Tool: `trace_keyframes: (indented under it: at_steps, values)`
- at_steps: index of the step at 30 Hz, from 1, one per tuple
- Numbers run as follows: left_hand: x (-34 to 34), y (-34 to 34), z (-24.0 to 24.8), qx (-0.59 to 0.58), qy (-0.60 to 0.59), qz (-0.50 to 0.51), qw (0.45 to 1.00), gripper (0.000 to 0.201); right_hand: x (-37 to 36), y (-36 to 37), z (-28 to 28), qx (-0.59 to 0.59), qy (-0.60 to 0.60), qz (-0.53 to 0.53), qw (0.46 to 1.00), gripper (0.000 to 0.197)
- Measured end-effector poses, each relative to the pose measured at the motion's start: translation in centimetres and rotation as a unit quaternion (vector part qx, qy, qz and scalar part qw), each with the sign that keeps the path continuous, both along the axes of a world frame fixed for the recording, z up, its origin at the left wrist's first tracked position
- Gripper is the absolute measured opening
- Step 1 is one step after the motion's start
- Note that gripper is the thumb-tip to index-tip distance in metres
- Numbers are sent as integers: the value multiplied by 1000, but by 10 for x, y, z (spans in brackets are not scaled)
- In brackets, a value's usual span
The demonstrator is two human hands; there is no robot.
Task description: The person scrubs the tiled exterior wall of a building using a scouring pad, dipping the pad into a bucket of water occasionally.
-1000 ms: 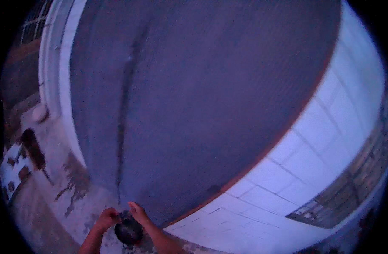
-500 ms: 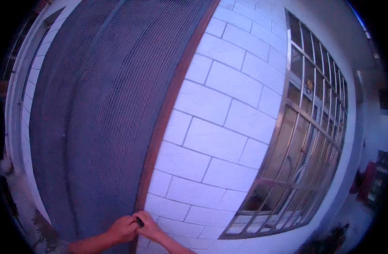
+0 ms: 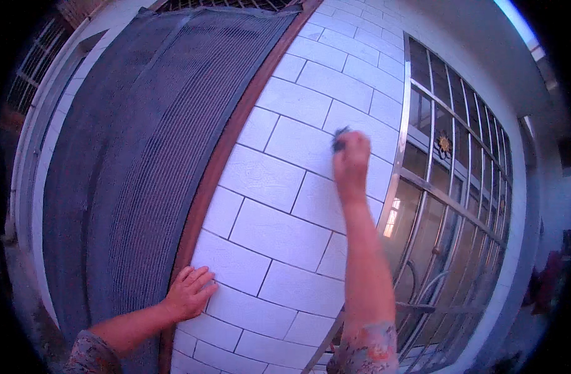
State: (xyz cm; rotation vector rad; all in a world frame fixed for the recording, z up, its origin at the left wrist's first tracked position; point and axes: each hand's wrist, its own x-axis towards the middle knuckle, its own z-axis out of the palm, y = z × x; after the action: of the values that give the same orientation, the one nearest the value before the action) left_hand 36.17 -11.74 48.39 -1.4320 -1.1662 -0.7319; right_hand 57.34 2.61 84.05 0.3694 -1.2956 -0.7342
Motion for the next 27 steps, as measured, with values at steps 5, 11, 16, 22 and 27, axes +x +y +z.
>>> trace_keyframes:
  at_steps: [5,11,16,22,27]
  values:
    - [-30,-3,14,-75,92,4,993,41,12,48,89,-74,87,-30,993,26]
    - [-37,-14,80,-86,142,115,979,43,10,55,95,-57,47,-113,991,25]
    - [-46,-12,134,-121,162,81,976,52,5,61,154,-152,135,-99,974,24]
    - [-46,-11,140,-120,190,64,972,49,-40,39,216,-21,16,-92,995,24]
    - [-51,-13,137,-103,180,28,978,42,-32,36,220,-174,58,-82,980,22]
